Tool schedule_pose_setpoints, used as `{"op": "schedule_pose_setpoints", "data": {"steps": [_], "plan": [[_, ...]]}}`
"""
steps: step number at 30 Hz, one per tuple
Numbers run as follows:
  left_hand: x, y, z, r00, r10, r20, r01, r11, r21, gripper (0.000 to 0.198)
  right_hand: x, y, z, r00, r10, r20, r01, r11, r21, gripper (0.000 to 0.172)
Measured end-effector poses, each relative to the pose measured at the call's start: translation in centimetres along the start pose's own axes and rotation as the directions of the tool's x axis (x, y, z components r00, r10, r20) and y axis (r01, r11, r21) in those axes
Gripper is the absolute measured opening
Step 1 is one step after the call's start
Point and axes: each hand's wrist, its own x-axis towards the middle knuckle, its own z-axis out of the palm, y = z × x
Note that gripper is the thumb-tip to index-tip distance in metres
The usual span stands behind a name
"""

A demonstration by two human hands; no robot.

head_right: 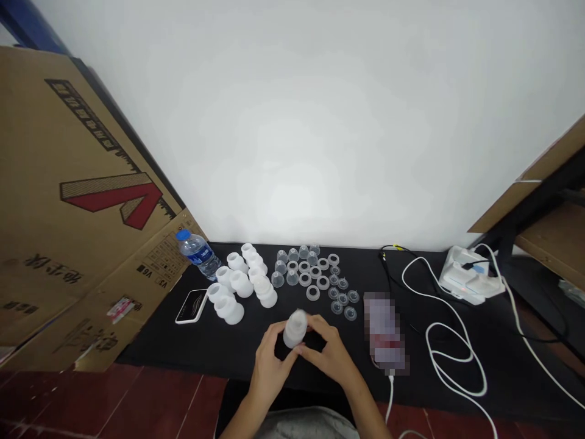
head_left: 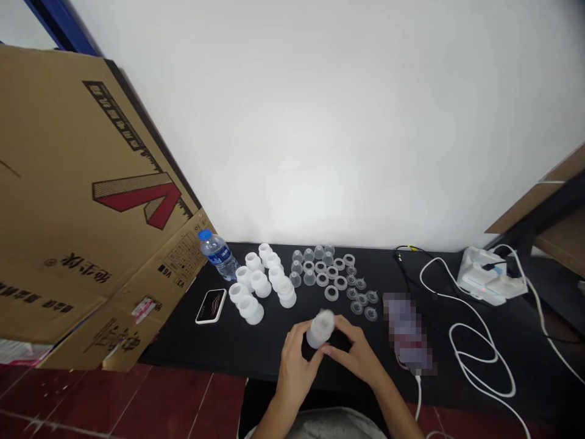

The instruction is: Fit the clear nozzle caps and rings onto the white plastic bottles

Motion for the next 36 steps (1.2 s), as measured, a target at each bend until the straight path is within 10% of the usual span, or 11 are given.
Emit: {"op": "schedule_pose_setpoints", "data": {"steps": [19, 27, 31, 36], "plan": [[1.4, -6.1, -4.5, 0.946, -0.03, -0.323, 0.123, 0.954, 0.273, 0.055, 0.6, 0.0, 0.8, 0.996, 0.066, -0.061, -0.075, 0.982, -0.173, 0.023], [-0.4, -5.9, -4.5, 0.936, -0.083, -0.343, 0.149, 0.974, 0.17, 0.071, 0.2, 1.3, 1.3, 0.971, 0.041, -0.236, -0.098, 0.967, -0.235, 0.02], [-2.7, -4.7, -4.5, 0.927, 0.037, -0.374, 0.042, 0.979, 0.202, 0.048, 0.6, 1.9, 1.9, 0.962, 0.03, -0.271, -0.122, 0.935, -0.332, 0.021], [-2.6, -2.0, -3.3, 0.973, 0.216, -0.085, -0.196, 0.961, 0.196, 0.023, 1.1, 1.5, 2.1, 0.979, 0.004, -0.204, -0.077, 0.933, -0.352, 0.042]]}}
